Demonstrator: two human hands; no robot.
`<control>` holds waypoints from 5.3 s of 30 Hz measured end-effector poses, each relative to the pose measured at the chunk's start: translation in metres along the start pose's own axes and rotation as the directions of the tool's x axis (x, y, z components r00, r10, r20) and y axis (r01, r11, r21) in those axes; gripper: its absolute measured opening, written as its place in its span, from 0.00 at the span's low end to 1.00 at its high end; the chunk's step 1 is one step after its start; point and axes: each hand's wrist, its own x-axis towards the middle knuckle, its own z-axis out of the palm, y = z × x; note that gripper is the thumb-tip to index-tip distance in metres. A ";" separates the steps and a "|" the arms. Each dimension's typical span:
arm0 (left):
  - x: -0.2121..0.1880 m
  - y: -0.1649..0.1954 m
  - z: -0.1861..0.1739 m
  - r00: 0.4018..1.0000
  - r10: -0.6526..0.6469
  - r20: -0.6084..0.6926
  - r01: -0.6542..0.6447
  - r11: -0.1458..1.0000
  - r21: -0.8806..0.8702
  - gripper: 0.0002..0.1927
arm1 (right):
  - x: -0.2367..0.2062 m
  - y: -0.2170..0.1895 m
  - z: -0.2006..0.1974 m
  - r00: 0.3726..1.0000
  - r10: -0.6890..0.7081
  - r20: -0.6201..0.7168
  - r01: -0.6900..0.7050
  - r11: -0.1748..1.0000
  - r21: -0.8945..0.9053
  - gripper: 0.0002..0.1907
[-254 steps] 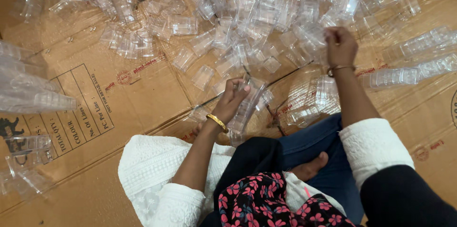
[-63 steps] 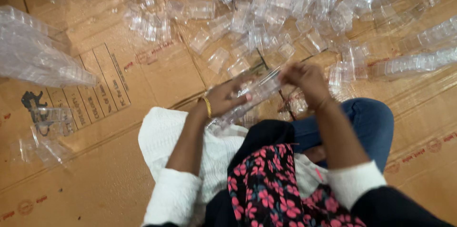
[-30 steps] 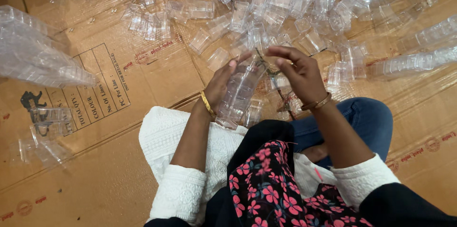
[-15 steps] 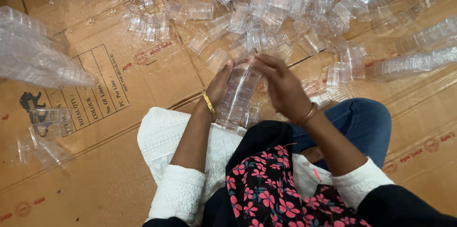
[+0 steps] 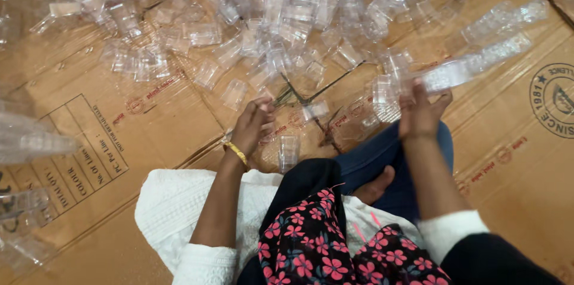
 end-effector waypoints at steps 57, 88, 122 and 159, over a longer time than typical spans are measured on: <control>-0.289 -0.034 -0.248 0.538 -0.521 -0.663 0.692 -0.176 0.700 0.38 | 0.093 0.043 -0.031 0.911 -0.412 -0.012 0.197 0.460 -0.866 0.53; 0.066 -0.009 -0.031 0.981 -0.172 -0.093 0.160 0.439 0.884 0.22 | 0.082 0.043 -0.014 0.977 0.093 0.191 0.031 0.827 -0.562 0.13; -0.004 0.008 0.022 0.952 0.260 -0.162 -0.175 0.896 0.408 0.23 | -0.030 -0.153 -0.128 0.906 -0.145 0.399 0.424 0.323 -0.846 0.07; -0.328 -0.097 -0.183 0.504 -0.596 -0.624 0.802 0.055 0.595 0.38 | -0.045 0.041 0.025 0.679 0.386 0.624 0.445 0.459 -0.769 0.16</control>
